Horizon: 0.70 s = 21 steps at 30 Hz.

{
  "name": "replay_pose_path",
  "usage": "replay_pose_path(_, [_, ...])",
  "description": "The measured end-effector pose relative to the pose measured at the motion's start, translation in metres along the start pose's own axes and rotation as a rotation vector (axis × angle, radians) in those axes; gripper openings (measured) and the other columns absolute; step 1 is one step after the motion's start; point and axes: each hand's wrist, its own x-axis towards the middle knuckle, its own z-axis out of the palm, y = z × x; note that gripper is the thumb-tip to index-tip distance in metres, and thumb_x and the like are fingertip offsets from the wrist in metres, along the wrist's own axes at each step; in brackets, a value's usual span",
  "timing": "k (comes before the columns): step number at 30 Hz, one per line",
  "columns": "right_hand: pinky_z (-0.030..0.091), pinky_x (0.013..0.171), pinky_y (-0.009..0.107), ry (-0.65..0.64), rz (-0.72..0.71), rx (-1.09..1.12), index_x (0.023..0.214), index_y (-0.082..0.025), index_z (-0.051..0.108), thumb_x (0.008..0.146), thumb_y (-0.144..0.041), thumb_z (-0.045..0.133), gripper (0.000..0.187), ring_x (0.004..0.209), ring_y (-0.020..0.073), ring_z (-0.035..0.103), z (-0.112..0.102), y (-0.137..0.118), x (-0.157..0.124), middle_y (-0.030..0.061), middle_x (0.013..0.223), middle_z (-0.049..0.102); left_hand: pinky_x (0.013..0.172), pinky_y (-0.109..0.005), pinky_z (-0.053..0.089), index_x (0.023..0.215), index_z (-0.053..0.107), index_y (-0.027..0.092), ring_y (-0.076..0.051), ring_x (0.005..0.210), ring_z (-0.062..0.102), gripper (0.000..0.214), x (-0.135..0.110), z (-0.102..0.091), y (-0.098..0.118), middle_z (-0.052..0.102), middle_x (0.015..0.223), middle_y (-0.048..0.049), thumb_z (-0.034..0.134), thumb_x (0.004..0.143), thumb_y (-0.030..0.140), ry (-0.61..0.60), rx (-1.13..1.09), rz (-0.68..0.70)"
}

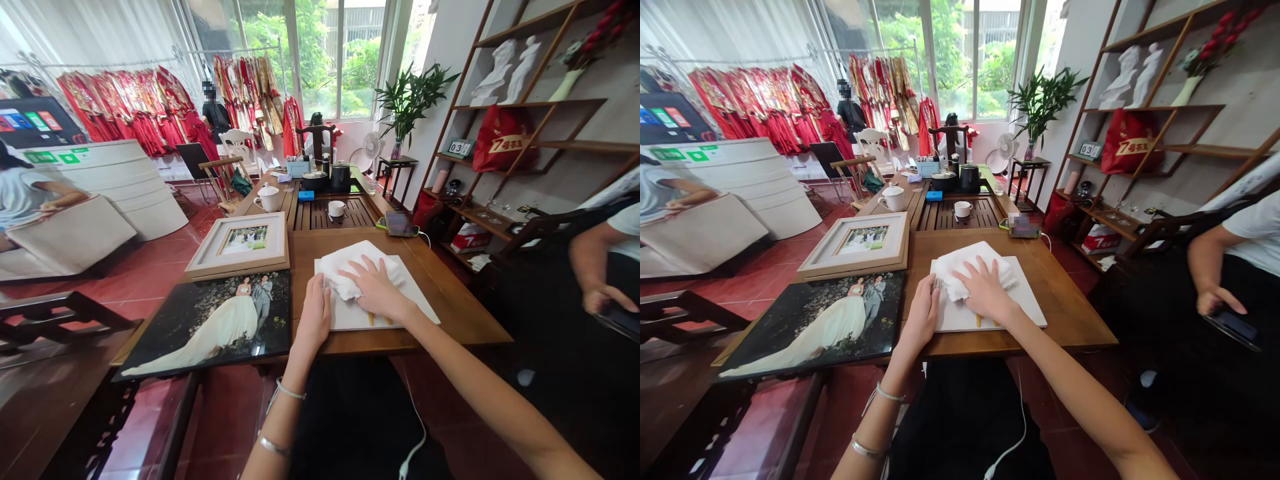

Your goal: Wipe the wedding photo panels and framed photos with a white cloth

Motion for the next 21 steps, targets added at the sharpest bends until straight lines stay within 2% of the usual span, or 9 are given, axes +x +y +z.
replay_pose_path(4, [0.012,0.107,0.067,0.021,-0.127,0.001,0.142,-0.027,0.040,0.069,-0.007,0.053,0.077,0.141,0.0377,0.012,-0.001,-0.006,-0.041,0.0098,0.150,0.034,0.113,-0.045,0.030,0.132,0.038,0.013,-0.024,0.136,0.036,0.040,-0.001,-0.001,0.001,0.042,0.140,-0.0189,0.030,0.096,0.030,0.011,0.009,0.012])
replay_pose_path(8, [0.012,0.110,0.063,0.006,-0.214,0.086,0.139,-0.032,0.044,0.066,-0.005,0.049,0.078,0.142,0.0325,0.012,-0.007,-0.005,-0.086,0.0041,0.149,0.037,0.111,-0.045,0.034,0.130,0.043,0.014,-0.023,0.132,0.044,0.041,-0.001,-0.001,0.002,0.050,0.135,-0.0176,0.030,0.097,0.033,-0.048,0.024,0.013])
replay_pose_path(11, [0.014,0.112,0.059,0.022,-0.205,0.117,0.136,-0.035,0.047,0.065,-0.004,0.046,0.077,0.142,0.0290,0.015,-0.010,-0.004,-0.103,-0.0005,0.149,0.038,0.111,-0.044,0.035,0.125,0.050,0.013,-0.025,0.130,0.046,0.040,-0.002,-0.001,0.003,0.054,0.133,-0.0177,0.030,0.096,0.033,-0.080,0.039,-0.008])
replay_pose_path(15, [0.012,0.112,0.061,0.035,-0.125,0.106,0.135,-0.033,0.048,0.060,-0.002,0.045,0.081,0.141,0.0302,0.017,-0.009,-0.003,-0.089,-0.0012,0.148,0.040,0.111,-0.046,0.035,0.125,0.050,0.012,-0.025,0.130,0.046,0.041,-0.002,-0.003,0.005,0.054,0.134,-0.0182,0.030,0.096,0.033,-0.090,0.032,-0.028])
replay_pose_path(18, [0.011,0.111,0.063,0.031,-0.020,0.100,0.138,-0.029,0.046,0.063,-0.003,0.046,0.079,0.141,0.0330,0.016,-0.005,-0.002,-0.058,0.0014,0.149,0.037,0.110,-0.045,0.034,0.131,0.044,0.012,-0.025,0.131,0.045,0.044,-0.002,-0.004,0.006,0.051,0.135,-0.0189,0.029,0.097,0.035,-0.099,-0.004,-0.035])
replay_pose_path(21, [0.011,0.108,0.066,0.021,0.058,0.098,0.139,-0.025,0.045,0.071,-0.008,0.047,0.070,0.140,0.0363,0.014,-0.004,-0.005,-0.023,0.0058,0.151,0.035,0.115,-0.047,0.026,0.138,0.035,0.012,-0.025,0.141,0.030,0.049,-0.003,-0.005,0.008,0.039,0.146,-0.0198,0.030,0.097,0.037,-0.079,-0.019,-0.035])
